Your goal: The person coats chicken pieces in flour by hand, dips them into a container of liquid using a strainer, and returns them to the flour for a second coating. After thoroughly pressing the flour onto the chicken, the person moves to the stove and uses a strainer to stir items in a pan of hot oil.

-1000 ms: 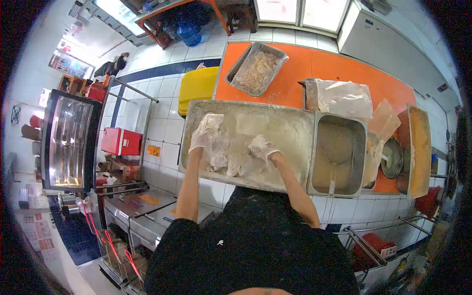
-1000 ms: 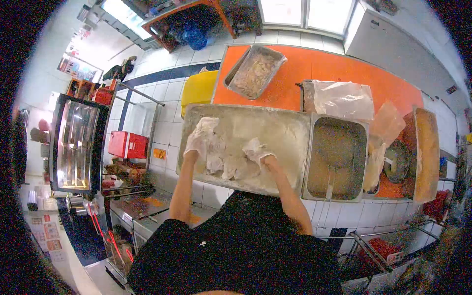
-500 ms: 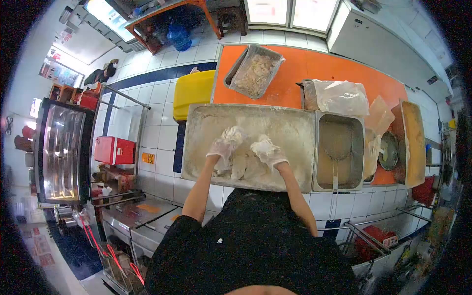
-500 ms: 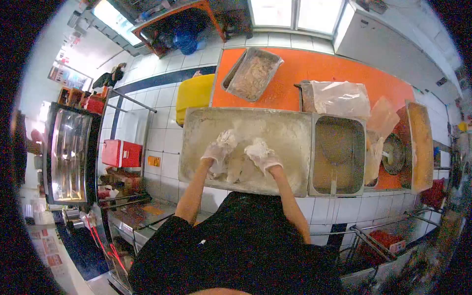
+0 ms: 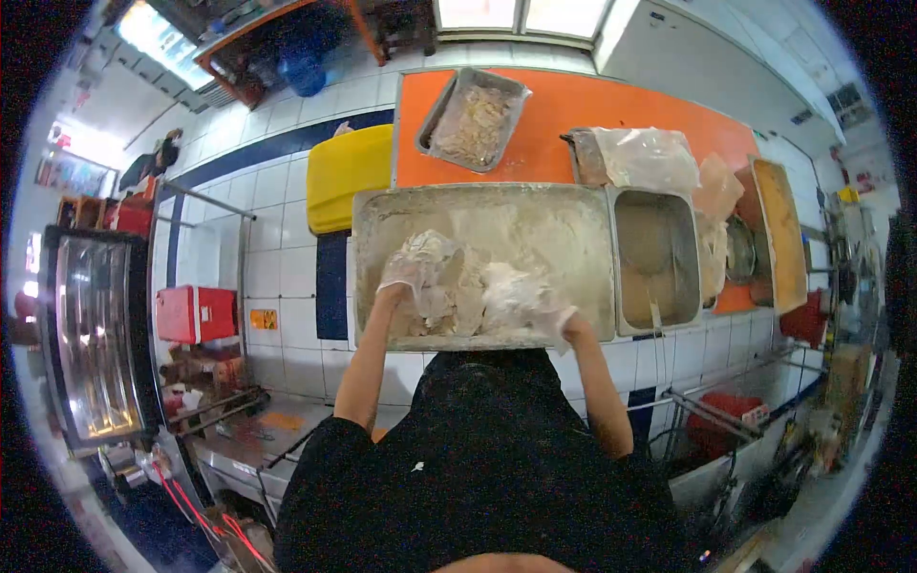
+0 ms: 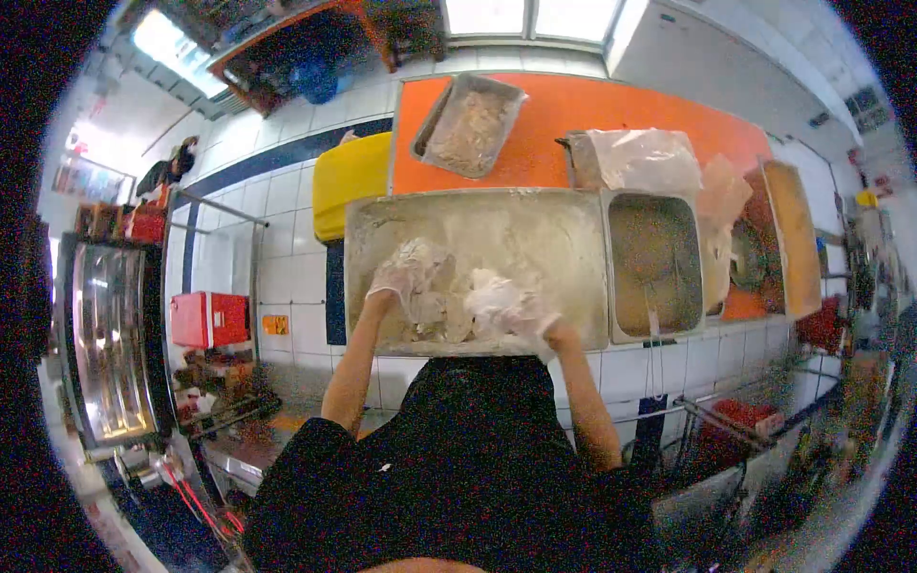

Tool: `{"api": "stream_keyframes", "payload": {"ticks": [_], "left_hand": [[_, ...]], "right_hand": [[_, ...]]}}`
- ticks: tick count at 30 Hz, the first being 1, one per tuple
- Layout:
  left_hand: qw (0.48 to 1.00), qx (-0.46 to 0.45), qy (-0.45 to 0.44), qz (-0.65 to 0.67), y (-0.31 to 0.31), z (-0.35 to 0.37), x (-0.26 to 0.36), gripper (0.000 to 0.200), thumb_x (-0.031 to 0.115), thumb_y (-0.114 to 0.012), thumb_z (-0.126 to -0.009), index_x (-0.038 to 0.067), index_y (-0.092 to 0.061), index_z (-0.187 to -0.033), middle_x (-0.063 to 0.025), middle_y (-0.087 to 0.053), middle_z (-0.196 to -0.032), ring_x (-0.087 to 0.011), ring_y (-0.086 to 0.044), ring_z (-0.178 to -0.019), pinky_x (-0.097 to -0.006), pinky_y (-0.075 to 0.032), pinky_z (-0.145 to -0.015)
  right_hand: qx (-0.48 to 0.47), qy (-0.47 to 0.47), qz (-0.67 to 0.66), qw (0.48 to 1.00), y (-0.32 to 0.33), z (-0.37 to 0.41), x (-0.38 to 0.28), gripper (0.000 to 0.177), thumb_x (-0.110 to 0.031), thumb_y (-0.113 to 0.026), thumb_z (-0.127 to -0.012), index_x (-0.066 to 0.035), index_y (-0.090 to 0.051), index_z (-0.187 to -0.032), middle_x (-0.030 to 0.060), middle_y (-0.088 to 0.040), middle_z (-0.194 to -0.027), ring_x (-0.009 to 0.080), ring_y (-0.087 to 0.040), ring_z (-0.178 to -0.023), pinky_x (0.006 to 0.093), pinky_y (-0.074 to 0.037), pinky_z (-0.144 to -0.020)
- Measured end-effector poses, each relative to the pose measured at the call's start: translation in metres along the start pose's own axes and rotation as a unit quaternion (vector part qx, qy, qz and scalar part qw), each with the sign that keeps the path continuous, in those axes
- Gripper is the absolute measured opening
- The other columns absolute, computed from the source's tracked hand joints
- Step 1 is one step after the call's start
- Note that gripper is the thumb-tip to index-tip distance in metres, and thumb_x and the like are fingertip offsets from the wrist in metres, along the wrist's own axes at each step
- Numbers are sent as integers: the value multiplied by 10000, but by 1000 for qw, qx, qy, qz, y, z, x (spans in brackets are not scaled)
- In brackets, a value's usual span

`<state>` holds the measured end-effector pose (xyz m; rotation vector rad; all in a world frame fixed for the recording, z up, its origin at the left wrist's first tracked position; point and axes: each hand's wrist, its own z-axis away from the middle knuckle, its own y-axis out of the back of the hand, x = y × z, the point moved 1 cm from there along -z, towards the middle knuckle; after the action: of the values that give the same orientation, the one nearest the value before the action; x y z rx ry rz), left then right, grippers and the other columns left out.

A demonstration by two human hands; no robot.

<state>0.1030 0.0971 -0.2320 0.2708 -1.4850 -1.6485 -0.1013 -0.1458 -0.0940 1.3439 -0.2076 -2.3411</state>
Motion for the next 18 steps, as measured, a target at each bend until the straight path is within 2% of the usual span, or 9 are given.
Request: {"api": "stream_keyframes", "payload": {"ticks": [1,2,3,4,5,11,13,17,18], "left_hand": [[991,-22,60,118,-18,-8,-17,488,383,-477,-777,113,-482,-1184,-162,-443,-1236,-321,-436,-1115,-397,-349,-922],[991,-24,52,119,5,-3,7,488,383,-477,-777,113,-482,-1184,-162,-443,-1236,-321,-436,-1115,-397,-349,-922],[999,23,-33,-29,31,4,36,501,398,-461,-781,115,-472,-1194,-153,-425,-1255,-310,-427,-1127,-402,-343,-927],[975,72,-113,-177,54,10,60,514,414,-445,-785,117,-462,-1204,-144,-407,-1274,-298,-418,-1140,-407,-338,-932],[975,77,-110,-177,59,11,66,514,414,-445,-785,117,-462,-1204,-144,-407,-1274,-298,-418,-1140,-407,-338,-932],[980,141,-102,-94,55,2,95,537,411,-472,-750,107,-471,-1192,-154,-433,-1246,-283,-434,-1125,-400,-349,-928],[997,-48,63,-27,95,14,120,479,402,-422,-795,72,-510,-1130,-178,-466,-1200,-299,-466,-1091,-383,-396,-874],[996,-44,71,-38,61,5,96,472,437,-473,-748,61,-573,-1015,-202,-544,-1059,-302,-533,-974,-382,-422,-827],[997,57,-12,-41,60,6,94,461,435,-474,-744,61,-584,-992,-198,-556,-1036,-297,-534,-970,-381,-421,-828]], "right_hand": [[-21,-6,19,1000,-7,3,-8,612,-425,-563,-738,-47,-441,-1203,117,-477,-1206,228,-471,-1071,328,-375,-900],[-45,-9,40,998,-14,3,-17,614,-422,-577,-730,-44,-447,-1196,118,-494,-1188,215,-490,-1051,329,-389,-886],[-40,-10,43,998,-26,2,-30,614,-422,-577,-730,-44,-447,-1196,118,-494,-1188,215,-490,-1051,329,-389,-886],[57,-29,128,990,-43,1,-44,619,-453,-528,-745,-79,-422,-1226,112,-429,-1250,247,-424,-1119,338,-345,-927],[151,-47,210,965,-53,1,-51,625,-485,-478,-760,-113,-396,-1256,106,-365,-1312,280,-358,-1186,347,-301,-969],[191,16,243,951,-73,-12,-17,607,-457,-474,-766,-111,-387,-1257,89,-335,-1331,270,-359,-1184,375,-295,-975],[209,15,236,949,-75,-4,-22,572,-432,-469,-777,-110,-404,-1245,86,-348,-1323,269,-372,-1175,368,-308,-966],[161,-65,223,959,-50,4,-63,433,-346,-466,-800,-116,-486,-1166,96,-425,-1255,270,-441,-1106,343,-373,-900],[156,-63,225,960,-37,9,-76,433,-346,-466,-800,-116,-486,-1166,96,-425,-1255,270,-441,-1106,343,-373,-900]]}}
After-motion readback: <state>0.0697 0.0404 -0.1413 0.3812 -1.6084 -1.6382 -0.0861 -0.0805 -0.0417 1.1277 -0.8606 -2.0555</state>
